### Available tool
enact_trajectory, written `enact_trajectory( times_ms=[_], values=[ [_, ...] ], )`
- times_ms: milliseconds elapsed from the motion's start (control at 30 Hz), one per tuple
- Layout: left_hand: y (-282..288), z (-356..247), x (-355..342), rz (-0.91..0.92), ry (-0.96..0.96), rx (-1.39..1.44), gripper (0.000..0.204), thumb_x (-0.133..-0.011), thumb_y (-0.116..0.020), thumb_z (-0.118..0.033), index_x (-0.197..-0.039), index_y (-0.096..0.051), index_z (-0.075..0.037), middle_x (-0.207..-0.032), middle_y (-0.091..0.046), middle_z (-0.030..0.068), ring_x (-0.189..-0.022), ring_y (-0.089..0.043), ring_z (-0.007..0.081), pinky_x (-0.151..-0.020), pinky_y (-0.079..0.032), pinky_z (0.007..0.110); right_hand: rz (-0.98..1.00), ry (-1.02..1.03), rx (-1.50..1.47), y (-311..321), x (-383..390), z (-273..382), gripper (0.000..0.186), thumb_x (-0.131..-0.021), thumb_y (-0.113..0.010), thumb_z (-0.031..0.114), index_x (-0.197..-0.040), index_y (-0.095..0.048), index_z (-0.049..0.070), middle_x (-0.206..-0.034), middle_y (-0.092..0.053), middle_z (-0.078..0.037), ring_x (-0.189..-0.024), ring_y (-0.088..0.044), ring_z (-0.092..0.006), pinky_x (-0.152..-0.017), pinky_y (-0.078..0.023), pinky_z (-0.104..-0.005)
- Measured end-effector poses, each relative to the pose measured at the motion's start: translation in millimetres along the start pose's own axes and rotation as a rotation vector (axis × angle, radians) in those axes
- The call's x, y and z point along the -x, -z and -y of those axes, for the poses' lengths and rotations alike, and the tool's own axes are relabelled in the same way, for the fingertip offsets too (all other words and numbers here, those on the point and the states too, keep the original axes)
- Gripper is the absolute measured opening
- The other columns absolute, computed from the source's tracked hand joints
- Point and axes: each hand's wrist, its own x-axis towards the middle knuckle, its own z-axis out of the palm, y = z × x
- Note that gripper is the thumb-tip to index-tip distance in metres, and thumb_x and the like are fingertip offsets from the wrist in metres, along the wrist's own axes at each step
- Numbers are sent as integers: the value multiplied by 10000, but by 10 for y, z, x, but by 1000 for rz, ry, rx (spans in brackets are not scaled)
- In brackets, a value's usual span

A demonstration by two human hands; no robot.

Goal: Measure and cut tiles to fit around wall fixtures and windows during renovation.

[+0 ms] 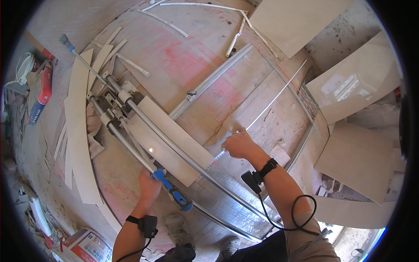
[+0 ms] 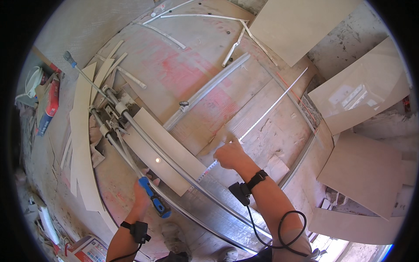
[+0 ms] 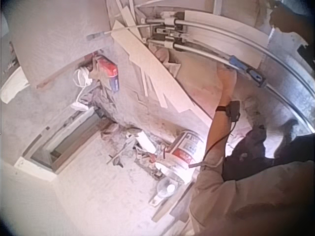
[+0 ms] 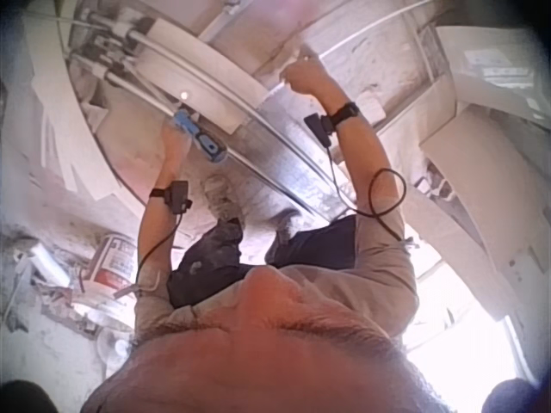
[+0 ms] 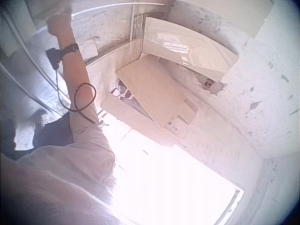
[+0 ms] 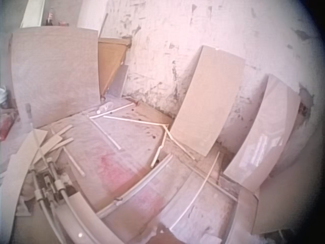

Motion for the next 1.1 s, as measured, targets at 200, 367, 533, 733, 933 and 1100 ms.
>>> enact_trajectory(
  times_ms=[200, 367, 533, 733, 933, 1100],
  values=[
    [-30, -111, 56, -60, -303, -480, 576, -700, -767, -206, -1184, -525, -8, -1110, -569, 220, -1014, -553, 349, -858, -444, 422, 11, 7, -1, 22, 15, 5, 154, -786, -571, 154, -807, -692, 246, -795, -660, 16, -888, -624, -194, -939, -320, -508],
    [-57, -356, 61, 256, -843, -1011, 834, -642, -702, -549, -1281, -480, -62, -1381, -348, 241, -1292, -268, 457, -1030, -212, 591, -43, -22, -12, 12, 49, 11, 160, -770, -593, 147, -789, -696, 268, -750, -653, 18, -848, -625, -190, -877, -362, -451],
    [-486, -596, 258, 330, -634, -1084, 820, -673, -634, -600, -1248, -509, -28, -1368, -365, 245, -1310, -248, 467, -996, -178, 677, 1, -22, 33, -23, 30, 13, 168, -786, -591, 157, -829, -701, 276, -777, -657, 20, -870, -622, -194, -873, -358, -468],
    [-495, -498, 260, 284, -684, -1112, 751, -689, -621, -532, -1234, -527, -24, -1376, -347, 272, -1307, -239, 486, -998, -163, 683, -1, -29, -48, -23, 3, 28, 191, -772, -549, 105, -782, -701, 220, -806, -667, -17, -906, -633, -227, -963, -301, -544],
    [-455, -381, 235, 263, -767, -1078, 730, -687, -632, -499, -1232, -528, -24, -1365, -340, 293, -1286, -237, 521, -983, -190, 688, -26, -16, -67, -80, -5, 9, 177, -750, -550, 86, -749, -687, 199, -783, -662, -30, -865, -640, -237, -937, -318, -537],
    [-425, -334, 218, 261, -793, -1062, 723, -681, -640, -481, -1233, -528, -28, -1357, -340, 300, -1273, -243, 536, -971, -210, 688, 46, -43, 17, -57, -23, 15, 191, -789, -598, 166, -891, -703, 289, -814, -665, 18, -901, -616, -190, -885, -349, -477]
  ],
)
